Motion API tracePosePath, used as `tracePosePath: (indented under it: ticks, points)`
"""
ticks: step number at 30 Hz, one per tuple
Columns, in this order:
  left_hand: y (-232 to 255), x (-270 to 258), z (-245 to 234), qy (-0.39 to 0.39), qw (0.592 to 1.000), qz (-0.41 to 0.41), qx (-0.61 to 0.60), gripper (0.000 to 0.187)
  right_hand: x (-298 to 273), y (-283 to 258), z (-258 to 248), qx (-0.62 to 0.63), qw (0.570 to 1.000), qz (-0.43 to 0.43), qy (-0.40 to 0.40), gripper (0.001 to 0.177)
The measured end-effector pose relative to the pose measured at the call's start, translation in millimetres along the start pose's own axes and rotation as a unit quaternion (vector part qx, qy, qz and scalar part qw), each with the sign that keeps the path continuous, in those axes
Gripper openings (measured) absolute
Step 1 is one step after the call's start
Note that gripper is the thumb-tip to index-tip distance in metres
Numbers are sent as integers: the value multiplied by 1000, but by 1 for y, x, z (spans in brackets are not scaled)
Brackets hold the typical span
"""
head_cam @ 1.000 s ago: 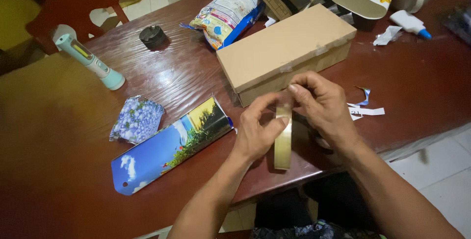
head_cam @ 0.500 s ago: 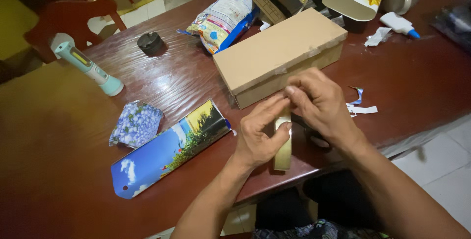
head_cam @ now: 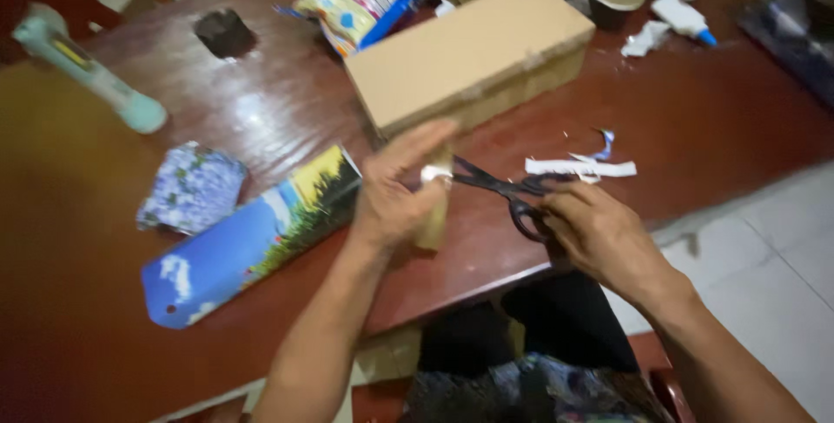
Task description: The person sits at a dining table and applies clear packing tape to a cardboard box, pulling tape from the roll, pressing it along the box edges and seams, and cutting pieces with scissors. They repeatedly tear off small tape strips and smooth them onto the box while wrapping paper and other boxes sit nearby.
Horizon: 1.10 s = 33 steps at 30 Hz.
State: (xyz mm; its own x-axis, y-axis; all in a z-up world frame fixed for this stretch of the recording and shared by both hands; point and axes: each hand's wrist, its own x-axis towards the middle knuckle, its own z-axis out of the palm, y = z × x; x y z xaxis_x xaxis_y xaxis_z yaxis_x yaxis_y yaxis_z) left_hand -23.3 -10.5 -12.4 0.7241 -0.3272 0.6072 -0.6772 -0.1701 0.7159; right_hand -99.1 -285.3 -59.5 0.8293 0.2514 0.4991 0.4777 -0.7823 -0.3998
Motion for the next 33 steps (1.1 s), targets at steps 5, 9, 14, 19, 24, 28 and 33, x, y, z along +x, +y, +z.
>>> tracePosePath:
  ticks: [5, 9, 14, 19, 24, 28, 33]
  points:
    - [-11, 6, -4, 3, 998, -51, -34, 57, 2, 1, -9, -30, 999, 30, 29, 28]
    - [-11, 9, -5, 16, 997, -42, -56, 55, 15, -11, -13, -116, 989, -6, -88, 45]
    - [-9, 9, -9, 24, 998, -62, -15, 54, 6, -16, -30, -202, 949, 44, -239, 52]
    - [-8, 10, -3, 23, 998, -50, -7, 53, 2, 14, -61, -303, 887, 129, -323, 67]
    - [-9, 10, 0, 28, 999, -29, -11, 52, 7, 76, -95, -319, 864, 242, -306, 69]
    - [-10, 10, 2, 35, 999, -7, 23, 52, 0, 114, -120, -130, 906, 329, -232, 69]
    - [-11, 10, 4, 54, 998, -12, 17, 50, -19, 102, -129, 186, 908, 319, -198, 66]
